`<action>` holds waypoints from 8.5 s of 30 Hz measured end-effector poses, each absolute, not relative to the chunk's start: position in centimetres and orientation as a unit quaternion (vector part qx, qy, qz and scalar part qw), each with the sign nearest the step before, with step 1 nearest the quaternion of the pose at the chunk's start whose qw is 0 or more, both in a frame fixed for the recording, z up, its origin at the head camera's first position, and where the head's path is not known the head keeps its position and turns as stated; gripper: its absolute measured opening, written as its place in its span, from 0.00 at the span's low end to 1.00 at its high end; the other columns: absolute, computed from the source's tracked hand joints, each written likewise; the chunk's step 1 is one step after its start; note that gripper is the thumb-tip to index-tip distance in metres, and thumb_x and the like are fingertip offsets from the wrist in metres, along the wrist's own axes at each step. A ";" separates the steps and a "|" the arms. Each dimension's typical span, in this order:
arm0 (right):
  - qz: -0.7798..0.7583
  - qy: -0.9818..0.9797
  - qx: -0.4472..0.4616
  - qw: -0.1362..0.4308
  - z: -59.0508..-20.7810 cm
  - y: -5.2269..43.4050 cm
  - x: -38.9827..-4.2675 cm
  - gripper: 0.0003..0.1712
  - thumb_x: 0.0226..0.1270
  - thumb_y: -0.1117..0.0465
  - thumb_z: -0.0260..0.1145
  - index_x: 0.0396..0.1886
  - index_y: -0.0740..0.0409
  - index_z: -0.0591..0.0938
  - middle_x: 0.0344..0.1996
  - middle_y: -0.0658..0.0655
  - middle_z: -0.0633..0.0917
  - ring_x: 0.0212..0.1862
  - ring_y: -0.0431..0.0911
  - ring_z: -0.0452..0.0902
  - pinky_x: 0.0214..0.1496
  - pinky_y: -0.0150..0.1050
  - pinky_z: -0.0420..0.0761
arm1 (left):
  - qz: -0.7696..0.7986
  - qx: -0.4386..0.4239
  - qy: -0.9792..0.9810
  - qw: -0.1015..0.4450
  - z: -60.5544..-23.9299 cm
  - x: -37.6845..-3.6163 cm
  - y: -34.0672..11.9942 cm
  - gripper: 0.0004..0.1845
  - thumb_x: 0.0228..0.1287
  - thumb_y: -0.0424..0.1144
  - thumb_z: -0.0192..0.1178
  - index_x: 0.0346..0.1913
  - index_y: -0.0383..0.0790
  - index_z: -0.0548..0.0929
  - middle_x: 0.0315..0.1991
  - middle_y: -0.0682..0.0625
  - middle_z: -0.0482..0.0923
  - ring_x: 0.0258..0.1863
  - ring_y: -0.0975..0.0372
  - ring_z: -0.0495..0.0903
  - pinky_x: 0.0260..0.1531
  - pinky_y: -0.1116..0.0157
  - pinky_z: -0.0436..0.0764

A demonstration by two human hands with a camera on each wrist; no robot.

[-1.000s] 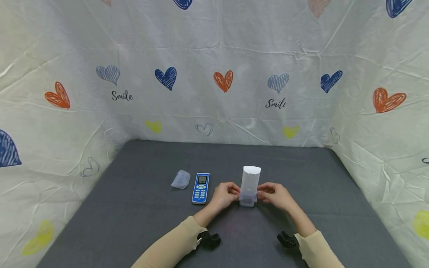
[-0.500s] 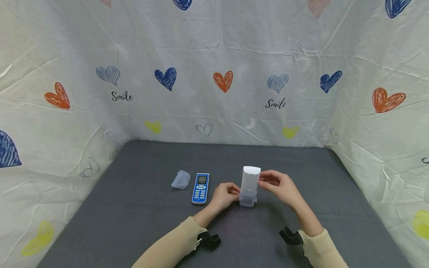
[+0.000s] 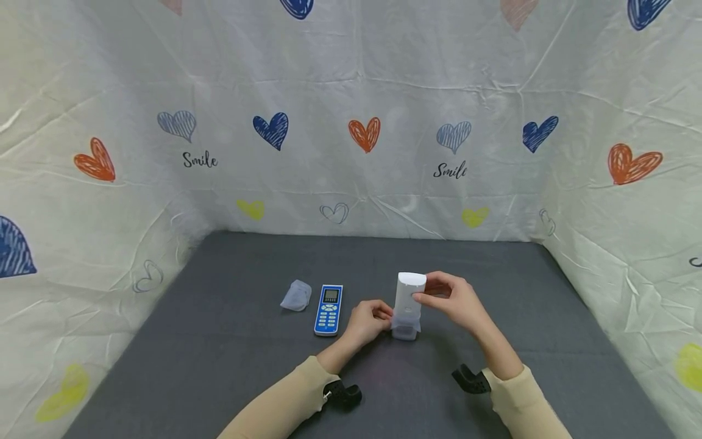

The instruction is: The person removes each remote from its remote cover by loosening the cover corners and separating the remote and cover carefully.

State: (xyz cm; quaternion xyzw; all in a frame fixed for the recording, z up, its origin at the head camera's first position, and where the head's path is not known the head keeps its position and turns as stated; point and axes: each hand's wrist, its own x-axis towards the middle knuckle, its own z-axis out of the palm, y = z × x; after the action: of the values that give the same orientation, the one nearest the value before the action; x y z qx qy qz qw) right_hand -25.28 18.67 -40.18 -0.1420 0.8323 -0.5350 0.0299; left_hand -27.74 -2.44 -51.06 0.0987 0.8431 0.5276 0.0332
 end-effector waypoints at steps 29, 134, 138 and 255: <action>-0.571 0.816 -0.091 -0.027 -40.3 18.7 -25.5 0.25 0.55 0.50 0.72 0.51 0.56 0.82 0.43 0.58 0.85 0.46 0.49 0.81 0.46 0.39 0.78 | 0.597 0.066 0.794 0.097 -49.9 -27.5 -2.2 0.06 0.53 0.29 0.65 0.35 0.34 0.85 0.27 0.47 0.83 0.23 0.64 0.80 0.27 0.65 0.83; -0.620 0.775 -0.086 -0.083 -37.8 19.5 -25.7 0.24 0.58 0.56 0.71 0.51 0.67 0.81 0.35 0.45 0.84 0.37 0.36 0.81 0.42 0.30 0.81 | 0.621 0.059 0.738 0.259 -48.1 -25.9 -2.5 0.09 0.55 0.24 0.60 0.39 0.25 0.83 0.27 0.49 0.79 0.23 0.62 0.76 0.26 0.68 0.81; -0.621 0.775 -0.089 -0.082 -37.7 19.7 -25.7 0.24 0.58 0.57 0.71 0.51 0.66 0.81 0.35 0.45 0.84 0.37 0.36 0.81 0.42 0.30 0.81 | 0.623 0.061 0.736 0.259 -48.1 -25.9 -2.4 0.09 0.54 0.23 0.59 0.39 0.24 0.83 0.25 0.49 0.79 0.22 0.62 0.76 0.25 0.69 0.80; -0.609 0.723 -0.141 0.295 -47.7 27.4 -26.5 0.36 0.62 0.63 0.66 0.65 0.75 0.63 0.54 0.57 0.81 0.49 0.39 0.80 0.48 0.35 0.81 | 0.697 -0.015 0.715 -0.048 -44.9 -31.0 -3.4 0.06 0.59 0.28 0.63 0.38 0.29 0.80 0.28 0.46 0.78 0.25 0.64 0.77 0.33 0.63 0.84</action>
State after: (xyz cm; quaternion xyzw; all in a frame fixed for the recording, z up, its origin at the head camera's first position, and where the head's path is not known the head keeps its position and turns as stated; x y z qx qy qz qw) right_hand -26.54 27.39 -47.72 -0.1408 0.7227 -0.6092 0.2947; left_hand -31.04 -3.38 -44.88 -0.0148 0.7152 0.6972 -0.0479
